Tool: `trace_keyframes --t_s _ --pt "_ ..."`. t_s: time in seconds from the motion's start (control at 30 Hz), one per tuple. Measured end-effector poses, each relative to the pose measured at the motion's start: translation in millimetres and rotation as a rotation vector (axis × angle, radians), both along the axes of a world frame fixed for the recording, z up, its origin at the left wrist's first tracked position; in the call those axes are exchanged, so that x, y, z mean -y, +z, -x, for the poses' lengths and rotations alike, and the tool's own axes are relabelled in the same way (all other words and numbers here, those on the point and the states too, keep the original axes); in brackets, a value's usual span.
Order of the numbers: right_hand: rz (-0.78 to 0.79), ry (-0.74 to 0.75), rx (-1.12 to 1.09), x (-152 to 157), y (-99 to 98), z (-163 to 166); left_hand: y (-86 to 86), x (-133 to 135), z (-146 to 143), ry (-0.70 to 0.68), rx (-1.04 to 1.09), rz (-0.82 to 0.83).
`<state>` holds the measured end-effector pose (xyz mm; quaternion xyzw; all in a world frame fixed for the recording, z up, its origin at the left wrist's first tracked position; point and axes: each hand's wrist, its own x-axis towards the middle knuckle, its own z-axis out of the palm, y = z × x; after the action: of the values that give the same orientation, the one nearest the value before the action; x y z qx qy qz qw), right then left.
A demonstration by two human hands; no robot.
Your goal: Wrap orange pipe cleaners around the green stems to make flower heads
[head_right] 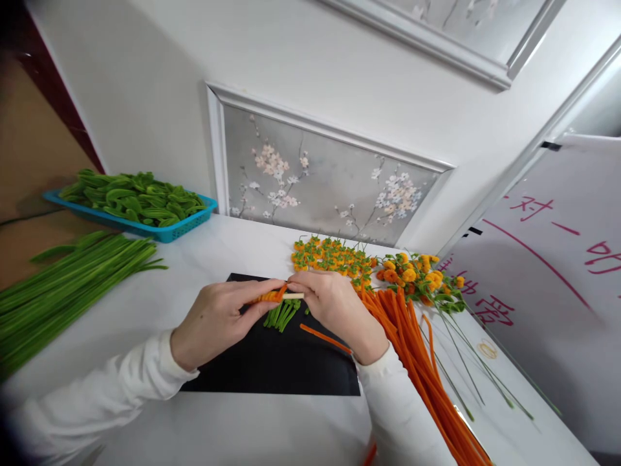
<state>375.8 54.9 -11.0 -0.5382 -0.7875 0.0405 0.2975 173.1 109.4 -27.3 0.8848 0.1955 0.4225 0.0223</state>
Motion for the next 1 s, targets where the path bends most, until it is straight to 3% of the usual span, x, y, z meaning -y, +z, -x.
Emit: trace_keyframes --t_s 0.3,0.53,0.67,0.83,1.0 --pt "0.118 0.047 0.173 9.9 4.1 12.1 2.3 1.0 -0.4 -0.091 0.021 0.212" --pt "0.148 -0.051 0.361 27.5 7.3 23.9 -1.1 -6.7 2.1 0.076 -0.028 0.206" --pt "0.194 -0.132 0.424 38.6 13.5 32.6 -1.5 -8.4 3.5 0.187 -0.079 0.113" --pt "0.034 -0.225 0.495 43.8 21.4 36.5 -6.2 -12.3 5.2 0.196 -0.159 -0.021" --pt "-0.192 -0.261 0.457 37.8 22.6 29.4 -5.6 -11.7 5.3 0.142 -0.167 -0.043"
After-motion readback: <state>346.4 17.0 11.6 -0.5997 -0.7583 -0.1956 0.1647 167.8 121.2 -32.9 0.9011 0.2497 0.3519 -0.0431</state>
